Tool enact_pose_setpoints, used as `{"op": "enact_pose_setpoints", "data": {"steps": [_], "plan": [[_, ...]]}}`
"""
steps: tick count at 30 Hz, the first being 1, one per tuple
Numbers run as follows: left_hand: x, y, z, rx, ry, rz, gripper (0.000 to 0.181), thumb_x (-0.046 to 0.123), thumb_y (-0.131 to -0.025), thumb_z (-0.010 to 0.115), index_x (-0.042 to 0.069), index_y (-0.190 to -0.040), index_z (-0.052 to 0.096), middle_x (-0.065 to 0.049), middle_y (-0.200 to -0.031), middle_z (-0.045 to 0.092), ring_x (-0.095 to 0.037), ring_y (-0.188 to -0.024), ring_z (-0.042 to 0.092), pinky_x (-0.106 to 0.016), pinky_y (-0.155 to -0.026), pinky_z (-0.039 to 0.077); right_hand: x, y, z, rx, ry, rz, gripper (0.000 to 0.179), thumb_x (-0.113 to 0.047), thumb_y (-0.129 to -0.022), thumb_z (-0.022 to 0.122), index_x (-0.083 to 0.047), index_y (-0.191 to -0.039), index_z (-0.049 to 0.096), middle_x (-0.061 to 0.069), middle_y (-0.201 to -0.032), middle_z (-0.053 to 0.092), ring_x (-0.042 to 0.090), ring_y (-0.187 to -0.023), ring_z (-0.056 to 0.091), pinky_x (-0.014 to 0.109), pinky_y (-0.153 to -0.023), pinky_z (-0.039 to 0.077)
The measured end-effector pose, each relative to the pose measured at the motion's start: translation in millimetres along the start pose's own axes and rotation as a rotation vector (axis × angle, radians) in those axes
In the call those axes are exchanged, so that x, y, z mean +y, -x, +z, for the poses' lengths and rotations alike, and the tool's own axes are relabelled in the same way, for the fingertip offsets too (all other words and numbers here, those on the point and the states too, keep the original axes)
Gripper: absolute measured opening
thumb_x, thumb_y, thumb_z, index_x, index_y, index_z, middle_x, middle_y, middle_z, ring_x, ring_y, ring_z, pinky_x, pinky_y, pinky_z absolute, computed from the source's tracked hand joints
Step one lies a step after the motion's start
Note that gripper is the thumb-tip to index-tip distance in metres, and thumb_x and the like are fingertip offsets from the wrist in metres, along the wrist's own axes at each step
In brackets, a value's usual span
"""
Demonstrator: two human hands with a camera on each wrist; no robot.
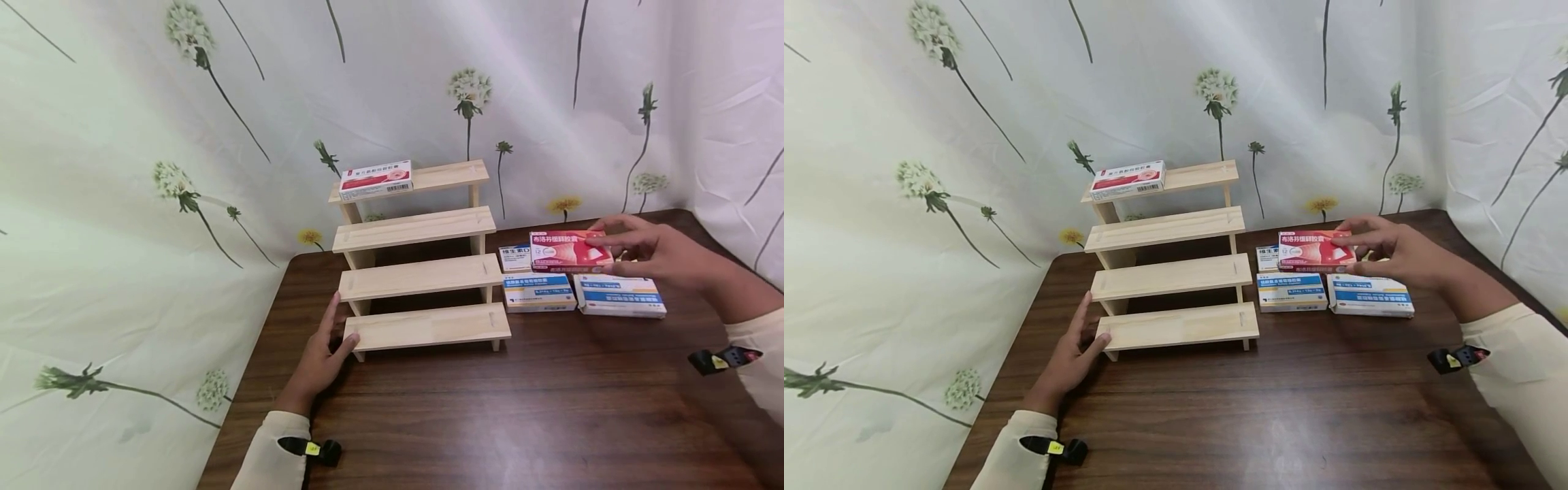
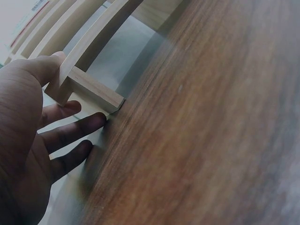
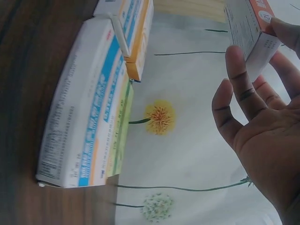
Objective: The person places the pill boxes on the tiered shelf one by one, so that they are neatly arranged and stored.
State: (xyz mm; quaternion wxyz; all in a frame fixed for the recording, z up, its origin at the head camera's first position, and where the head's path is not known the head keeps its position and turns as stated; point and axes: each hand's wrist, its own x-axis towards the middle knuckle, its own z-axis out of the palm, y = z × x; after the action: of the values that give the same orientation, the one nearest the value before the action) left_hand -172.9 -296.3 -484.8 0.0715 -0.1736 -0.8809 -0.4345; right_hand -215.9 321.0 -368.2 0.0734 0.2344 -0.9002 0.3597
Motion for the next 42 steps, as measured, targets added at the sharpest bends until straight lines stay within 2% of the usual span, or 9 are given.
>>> {"op": "enact_pose_setpoints", "data": {"steps": [6, 12, 19, 27, 35, 39, 42], "plan": [[1.3, -0.3, -1.7, 0.006, -0.009, -0.004, 0.089, 0.020, -0.111, 0.067, 0.031, -0.178, 0.010, -0.026, -0.153, 0.060, -0.045, -0.129, 0.070, -0.069, -0.106, 0.052, -6, -11.7, -5, 0.012, -0.030, 0.036, 0.052, 0.000, -0.089, 0.087, -0.007, -0.139, 0.076, -0.027, -0.143, 0.046, 0.003, -0.108, 0.052, 0.016, -0.079, 0.045], [0.3, 0.6, -0.4, 0.003, -0.027, -0.009, 0.089, 0.021, -0.111, 0.067, 0.030, -0.178, 0.010, -0.025, -0.153, 0.061, -0.043, -0.128, 0.070, -0.066, -0.106, 0.053, -12, -25.6, -12, 0.008, -0.005, 0.066, 0.051, -0.006, -0.092, 0.086, -0.009, -0.141, 0.074, -0.025, -0.146, 0.045, 0.002, -0.110, 0.051, 0.014, -0.080, 0.044], [0.8, 0.6, -0.5, 0.003, -0.016, -0.006, 0.090, 0.020, -0.110, 0.068, 0.029, -0.178, 0.010, -0.024, -0.153, 0.062, -0.042, -0.129, 0.070, -0.066, -0.106, 0.053, -24, -41.1, -22, -0.001, -0.035, 0.045, 0.052, -0.004, -0.094, 0.083, -0.009, -0.144, 0.072, -0.022, -0.148, 0.045, 0.007, -0.112, 0.053, 0.013, -0.080, 0.050], [1.9, 0.3, -0.6, -0.003, 0.000, -0.004, 0.089, 0.018, -0.111, 0.067, 0.028, -0.178, 0.010, -0.023, -0.151, 0.062, -0.040, -0.128, 0.071, -0.066, -0.107, 0.053, -37, -56.4, -28, 0.007, -0.055, 0.020, 0.053, -0.006, -0.095, 0.082, -0.011, -0.147, 0.070, -0.022, -0.148, 0.046, 0.008, -0.109, 0.057, 0.014, -0.081, 0.049], [1.0, 0.3, 1.4, 0.000, 0.014, 0.000, 0.089, 0.019, -0.110, 0.067, 0.029, -0.178, 0.010, -0.023, -0.152, 0.062, -0.041, -0.129, 0.071, -0.067, -0.107, 0.052, -49, -69.5, -27, 0.009, -0.026, 0.028, 0.056, -0.012, -0.095, 0.084, -0.015, -0.149, 0.070, -0.004, -0.158, 0.047, 0.006, -0.104, 0.060, 0.013, -0.078, 0.051], [0.4, 0.1, 1.0, 0.003, 0.012, 0.006, 0.089, 0.018, -0.110, 0.067, 0.028, -0.178, 0.010, -0.024, -0.151, 0.062, -0.041, -0.129, 0.071, -0.067, -0.107, 0.052, -57, -81.9, -26, 0.010, -0.004, 0.056, 0.056, -0.020, -0.097, 0.084, -0.016, -0.150, 0.068, 0.002, -0.163, 0.045, 0.009, -0.105, 0.057, 0.014, -0.077, 0.050], [0.0, 0.0, 0.6, 0.005, 0.006, 0.004, 0.089, 0.017, -0.110, 0.067, 0.027, -0.178, 0.010, -0.026, -0.152, 0.062, -0.043, -0.130, 0.070, -0.067, -0.108, 0.052, -60, -94.4, -26, 0.011, -0.016, 0.059, 0.055, -0.019, -0.098, 0.082, -0.016, -0.152, 0.067, 0.003, -0.166, 0.044, 0.009, -0.105, 0.057, 0.013, -0.079, 0.049]]}}
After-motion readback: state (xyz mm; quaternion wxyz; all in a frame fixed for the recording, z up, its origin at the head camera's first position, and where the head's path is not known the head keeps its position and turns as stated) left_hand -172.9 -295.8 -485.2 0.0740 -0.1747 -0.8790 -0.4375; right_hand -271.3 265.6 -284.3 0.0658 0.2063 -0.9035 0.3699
